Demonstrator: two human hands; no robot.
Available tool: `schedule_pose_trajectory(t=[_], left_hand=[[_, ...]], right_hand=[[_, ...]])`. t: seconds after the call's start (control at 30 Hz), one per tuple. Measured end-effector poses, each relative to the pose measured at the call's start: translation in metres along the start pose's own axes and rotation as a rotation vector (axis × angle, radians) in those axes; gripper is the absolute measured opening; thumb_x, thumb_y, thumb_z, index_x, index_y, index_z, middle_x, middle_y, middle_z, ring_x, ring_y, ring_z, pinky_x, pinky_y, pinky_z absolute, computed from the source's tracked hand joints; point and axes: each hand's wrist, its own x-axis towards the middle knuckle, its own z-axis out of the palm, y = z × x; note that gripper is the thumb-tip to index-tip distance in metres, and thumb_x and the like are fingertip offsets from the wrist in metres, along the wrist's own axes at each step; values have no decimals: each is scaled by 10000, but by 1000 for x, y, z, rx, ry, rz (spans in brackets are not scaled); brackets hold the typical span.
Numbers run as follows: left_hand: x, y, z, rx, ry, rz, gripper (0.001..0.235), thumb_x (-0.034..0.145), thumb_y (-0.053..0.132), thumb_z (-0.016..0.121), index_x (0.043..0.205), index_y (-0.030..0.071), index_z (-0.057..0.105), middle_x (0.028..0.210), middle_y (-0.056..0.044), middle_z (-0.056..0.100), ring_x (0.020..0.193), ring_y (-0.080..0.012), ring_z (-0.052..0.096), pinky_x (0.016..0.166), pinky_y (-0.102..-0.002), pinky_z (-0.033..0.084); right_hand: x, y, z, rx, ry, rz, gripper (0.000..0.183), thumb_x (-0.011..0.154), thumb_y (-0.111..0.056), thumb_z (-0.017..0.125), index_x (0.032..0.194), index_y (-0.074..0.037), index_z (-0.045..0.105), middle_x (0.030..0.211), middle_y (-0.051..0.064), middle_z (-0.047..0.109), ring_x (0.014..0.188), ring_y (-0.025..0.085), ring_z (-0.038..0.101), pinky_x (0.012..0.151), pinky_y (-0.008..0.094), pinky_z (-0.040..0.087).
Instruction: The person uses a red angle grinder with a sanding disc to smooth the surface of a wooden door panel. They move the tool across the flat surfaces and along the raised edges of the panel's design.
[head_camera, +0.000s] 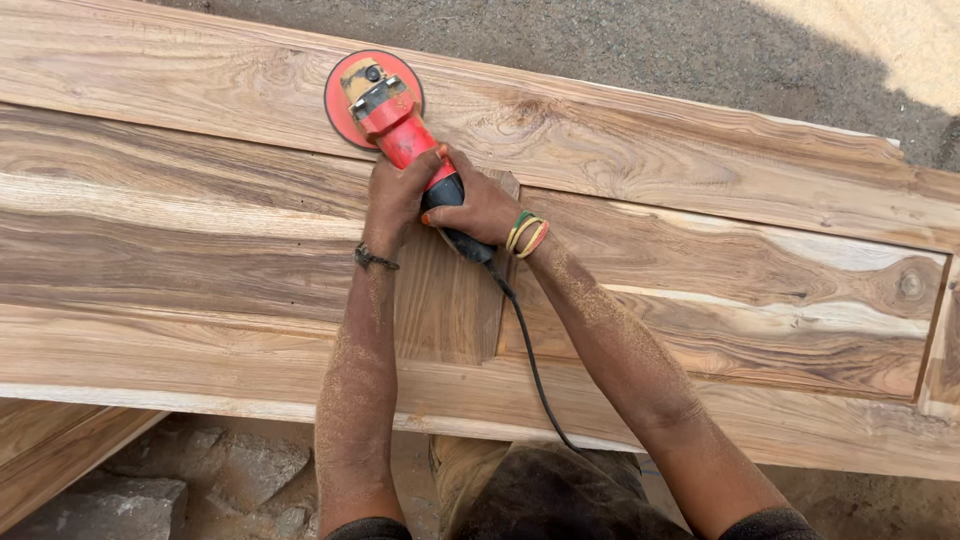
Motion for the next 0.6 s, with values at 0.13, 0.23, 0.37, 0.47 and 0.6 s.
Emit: schedule_pose_trajectory(t=[0.13, 0.23, 0.37, 0.47, 0.6], left_hand=[[-2, 11, 70, 111, -25, -5, 406, 819, 426, 791, 967, 52, 742, 889, -83, 770, 795, -145, 751, 679, -317, 585], [-16, 14, 128, 123, -44, -28, 501, 757, 508, 774, 941, 43, 739, 863, -132, 787, 788, -226, 786, 678, -367, 595], [-32, 16, 170, 177, -113, -20, 611, 709, 532, 806, 1081, 65, 676, 922, -135, 772, 834, -263, 766, 715, -383, 594], [-35, 12, 162, 179, -151, -25, 604, 713, 539, 804, 1065, 61, 691, 929, -139, 776, 840, -265, 769, 722, -384, 597], [-34, 8, 100, 145, -48, 14, 576, 718, 519, 802, 1051, 62, 693, 916, -132, 773, 827, -262, 778, 708, -383, 599]], right_hand=[[-40, 17, -54, 18, 63, 26, 1027, 723, -430, 807, 1558, -69, 330, 1194, 210, 676, 1073, 329, 686, 926, 412, 529], [-76, 34, -88, 197, 53, 182, 925, 723, -294, 782, 1502, -77, 333, 1024, 147, 654, 805, 265, 676, 669, 392, 559], [-118, 49, -100, 308, 110, 70, 754, 822, -153, 785, 1457, -36, 397, 1007, 97, 633, 714, 165, 639, 551, 334, 565], [-124, 39, -87, 474, 110, 183, 763, 778, -149, 740, 1433, -39, 365, 978, 95, 614, 599, 161, 626, 447, 355, 563], [-87, 15, -46, 314, 61, 200, 853, 753, -192, 763, 1477, -53, 333, 966, 164, 643, 636, 193, 650, 534, 362, 564]])
